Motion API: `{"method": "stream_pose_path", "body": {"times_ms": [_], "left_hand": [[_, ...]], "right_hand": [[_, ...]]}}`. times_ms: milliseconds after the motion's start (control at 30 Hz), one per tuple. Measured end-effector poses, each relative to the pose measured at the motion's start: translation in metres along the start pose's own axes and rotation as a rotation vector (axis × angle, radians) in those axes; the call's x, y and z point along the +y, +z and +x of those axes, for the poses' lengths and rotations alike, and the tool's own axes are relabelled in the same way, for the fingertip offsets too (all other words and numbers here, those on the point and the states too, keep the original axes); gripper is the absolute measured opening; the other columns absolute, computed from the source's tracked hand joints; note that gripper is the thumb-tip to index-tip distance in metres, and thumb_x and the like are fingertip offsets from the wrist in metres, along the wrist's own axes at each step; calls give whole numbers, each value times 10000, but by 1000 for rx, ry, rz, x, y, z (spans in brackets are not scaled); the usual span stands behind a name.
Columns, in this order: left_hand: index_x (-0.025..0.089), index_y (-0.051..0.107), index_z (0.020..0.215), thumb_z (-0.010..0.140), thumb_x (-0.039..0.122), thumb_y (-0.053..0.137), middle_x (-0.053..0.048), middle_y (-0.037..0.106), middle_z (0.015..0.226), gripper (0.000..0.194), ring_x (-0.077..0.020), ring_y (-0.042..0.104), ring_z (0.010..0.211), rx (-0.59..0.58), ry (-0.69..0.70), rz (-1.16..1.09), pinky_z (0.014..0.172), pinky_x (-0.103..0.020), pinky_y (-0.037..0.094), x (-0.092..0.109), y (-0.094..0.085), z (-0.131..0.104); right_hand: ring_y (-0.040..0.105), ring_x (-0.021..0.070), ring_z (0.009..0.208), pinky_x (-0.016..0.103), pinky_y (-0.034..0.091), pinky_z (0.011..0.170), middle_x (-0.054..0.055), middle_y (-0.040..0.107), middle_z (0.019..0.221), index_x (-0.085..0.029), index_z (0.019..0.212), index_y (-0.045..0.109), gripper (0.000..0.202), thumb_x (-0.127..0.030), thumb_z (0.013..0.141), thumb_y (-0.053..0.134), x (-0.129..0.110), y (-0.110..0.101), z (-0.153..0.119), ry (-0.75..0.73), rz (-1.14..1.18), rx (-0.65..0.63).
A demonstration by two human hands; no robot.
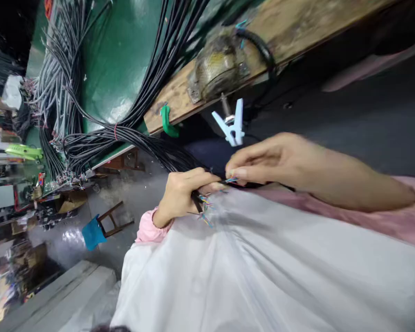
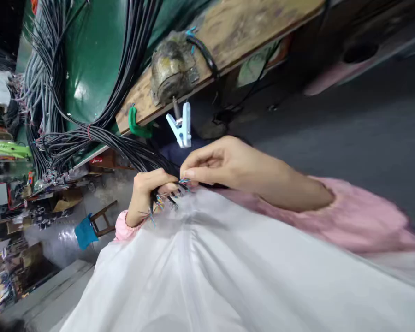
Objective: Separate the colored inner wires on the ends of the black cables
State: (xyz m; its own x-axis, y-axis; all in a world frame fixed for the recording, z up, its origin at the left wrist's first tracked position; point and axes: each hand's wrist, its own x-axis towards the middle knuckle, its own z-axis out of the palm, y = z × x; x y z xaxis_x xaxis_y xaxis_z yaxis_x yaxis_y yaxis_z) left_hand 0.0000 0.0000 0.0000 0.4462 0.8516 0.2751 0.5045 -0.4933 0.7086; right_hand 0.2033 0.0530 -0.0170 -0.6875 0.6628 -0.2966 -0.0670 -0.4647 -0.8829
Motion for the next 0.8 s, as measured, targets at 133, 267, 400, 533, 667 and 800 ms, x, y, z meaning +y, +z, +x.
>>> {"method": "stream_pose_path", "body": {"times_ms": [133,267,400,533,667,800], "left_hand": [[138,680,800,1059,355,519,12,644,650,374,-65,555,551,25,25,-20,547,-184,403,-3,1,-2],[150,657,765,1062,347,517,28,607,610,382,-51,519,511,183,35,-47,502,-183,362,-2,5,-2],[155,638,723,1059,329,522,39,578,585,397,-39,501,488,237,20,-61,480,-175,349,1,7,1],[158,633,701,1055,328,528,31,613,601,407,-42,535,505,236,12,-89,497,-167,379,1,8,2],[155,657,727,1057,343,523,23,640,611,403,-47,569,516,232,12,-63,517,-160,421,-1,9,-2],[152,718,852,1019,441,591,11,693,667,358,-62,616,547,211,-101,-71,557,-166,488,-3,12,-6]], "right_hand": [[406,72,472,251,294,450,-20,527,490,-195,549,698,560,-730,663,820,8,0,18,-21,64,-165],[522,100,555,248,398,505,-8,649,620,-209,673,758,457,-639,614,902,23,16,18,-86,142,109],[595,106,661,228,456,555,10,711,794,-247,812,815,475,-688,646,868,38,32,13,-214,349,264],[630,97,752,216,503,649,14,692,857,-277,812,827,283,-553,759,865,44,38,16,-390,399,150],[628,108,740,229,495,636,10,671,789,-277,794,804,224,-497,836,822,43,37,15,-517,305,221],[641,152,705,290,514,614,40,698,769,-268,783,775,254,-494,897,755,36,32,9,-592,58,322]]}}
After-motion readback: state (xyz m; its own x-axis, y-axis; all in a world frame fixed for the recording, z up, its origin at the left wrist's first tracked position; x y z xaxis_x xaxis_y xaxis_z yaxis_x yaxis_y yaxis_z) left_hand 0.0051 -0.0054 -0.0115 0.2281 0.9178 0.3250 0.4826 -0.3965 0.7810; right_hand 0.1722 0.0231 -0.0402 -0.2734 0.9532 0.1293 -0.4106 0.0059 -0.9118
